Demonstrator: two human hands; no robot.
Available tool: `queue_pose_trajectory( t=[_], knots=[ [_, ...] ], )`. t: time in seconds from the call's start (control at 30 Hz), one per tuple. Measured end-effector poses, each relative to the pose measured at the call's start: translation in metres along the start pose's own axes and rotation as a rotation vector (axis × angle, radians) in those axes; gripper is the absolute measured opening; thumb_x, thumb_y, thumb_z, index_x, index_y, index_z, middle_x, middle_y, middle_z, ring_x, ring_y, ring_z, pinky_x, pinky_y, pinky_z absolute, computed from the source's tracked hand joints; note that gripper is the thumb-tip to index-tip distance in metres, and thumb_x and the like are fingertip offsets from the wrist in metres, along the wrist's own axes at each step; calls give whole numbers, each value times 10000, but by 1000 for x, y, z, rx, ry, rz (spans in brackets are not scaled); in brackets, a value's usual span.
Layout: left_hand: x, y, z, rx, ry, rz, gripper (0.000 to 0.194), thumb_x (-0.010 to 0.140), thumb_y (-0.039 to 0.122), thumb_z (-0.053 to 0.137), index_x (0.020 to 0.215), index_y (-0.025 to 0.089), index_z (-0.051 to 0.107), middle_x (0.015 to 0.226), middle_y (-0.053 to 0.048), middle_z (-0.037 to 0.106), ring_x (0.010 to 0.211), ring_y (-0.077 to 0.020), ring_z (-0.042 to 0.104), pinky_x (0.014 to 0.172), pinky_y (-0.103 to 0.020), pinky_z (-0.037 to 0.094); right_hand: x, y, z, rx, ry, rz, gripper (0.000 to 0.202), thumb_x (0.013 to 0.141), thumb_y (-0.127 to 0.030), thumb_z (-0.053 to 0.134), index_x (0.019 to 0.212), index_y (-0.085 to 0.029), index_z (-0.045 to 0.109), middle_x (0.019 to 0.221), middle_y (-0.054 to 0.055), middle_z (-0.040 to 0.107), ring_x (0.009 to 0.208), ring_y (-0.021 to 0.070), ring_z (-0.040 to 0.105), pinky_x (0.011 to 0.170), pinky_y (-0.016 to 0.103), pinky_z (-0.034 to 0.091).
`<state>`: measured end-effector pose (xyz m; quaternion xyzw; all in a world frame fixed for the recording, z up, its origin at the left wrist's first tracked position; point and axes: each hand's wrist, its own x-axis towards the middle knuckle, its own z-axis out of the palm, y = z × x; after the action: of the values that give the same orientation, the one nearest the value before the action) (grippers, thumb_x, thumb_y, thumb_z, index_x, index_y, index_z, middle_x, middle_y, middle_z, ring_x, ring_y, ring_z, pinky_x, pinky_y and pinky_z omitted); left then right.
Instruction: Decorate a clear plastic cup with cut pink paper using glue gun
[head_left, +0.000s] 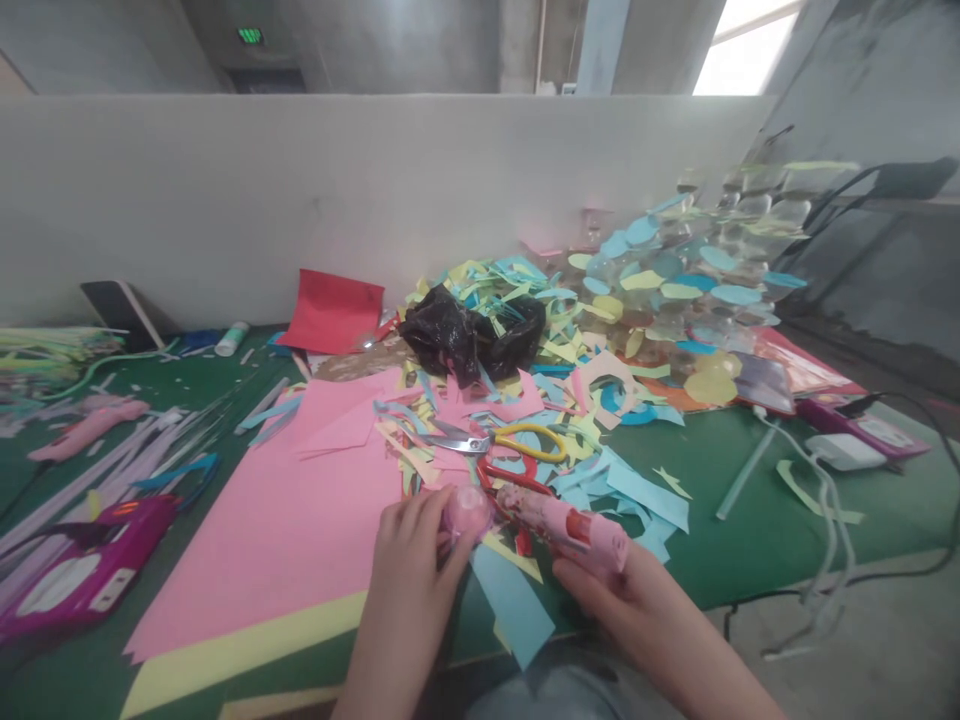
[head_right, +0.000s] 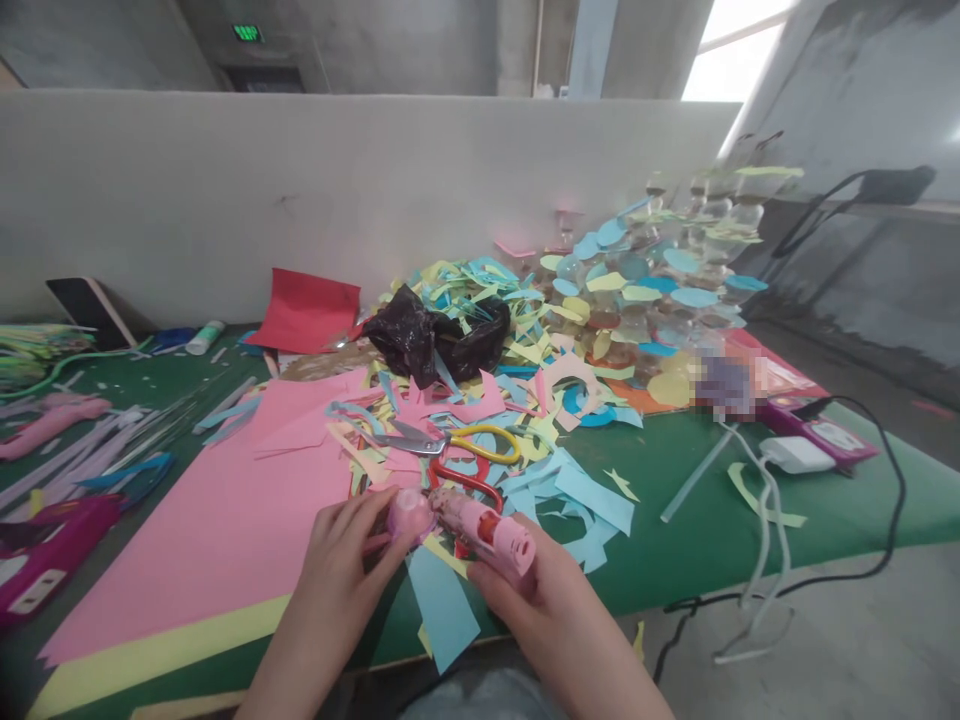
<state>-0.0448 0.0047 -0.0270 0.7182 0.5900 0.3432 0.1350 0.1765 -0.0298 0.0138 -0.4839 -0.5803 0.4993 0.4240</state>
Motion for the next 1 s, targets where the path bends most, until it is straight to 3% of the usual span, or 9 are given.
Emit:
queue_pose_trajectory(
  t=[0.1,0.33,1.0],
  knots=[
    [-3,-2,-2,-52,15,-26,315,880,430,611,1154,280,658,1130,-53,675,1064,-267,540,749,-377,599,0,-2,3,52,-84,38,481,933,-465,586,1355,-234,598,1398,94,603,1280,269,567,1108,420,427],
    [-4,-1,-3,31,5,5,302,889,432,611,1150,288,653,1123,-46,665,1037,-257,550,815,-392,570,0,-3,5,39,-81,16,482,938,-476,579,1357,-239,603,1420,97,583,1324,270,525,1150,444,368],
    [-5,7,-4,70,13,-6,299,895,446,598,1114,250,656,1083,-57,659,1000,-268,531,866,-430,488,1,0,8,-3,-81,4,446,954,-451,563,1350,-253,616,1413,88,591,1309,275,542,1141,451,385]
  ],
)
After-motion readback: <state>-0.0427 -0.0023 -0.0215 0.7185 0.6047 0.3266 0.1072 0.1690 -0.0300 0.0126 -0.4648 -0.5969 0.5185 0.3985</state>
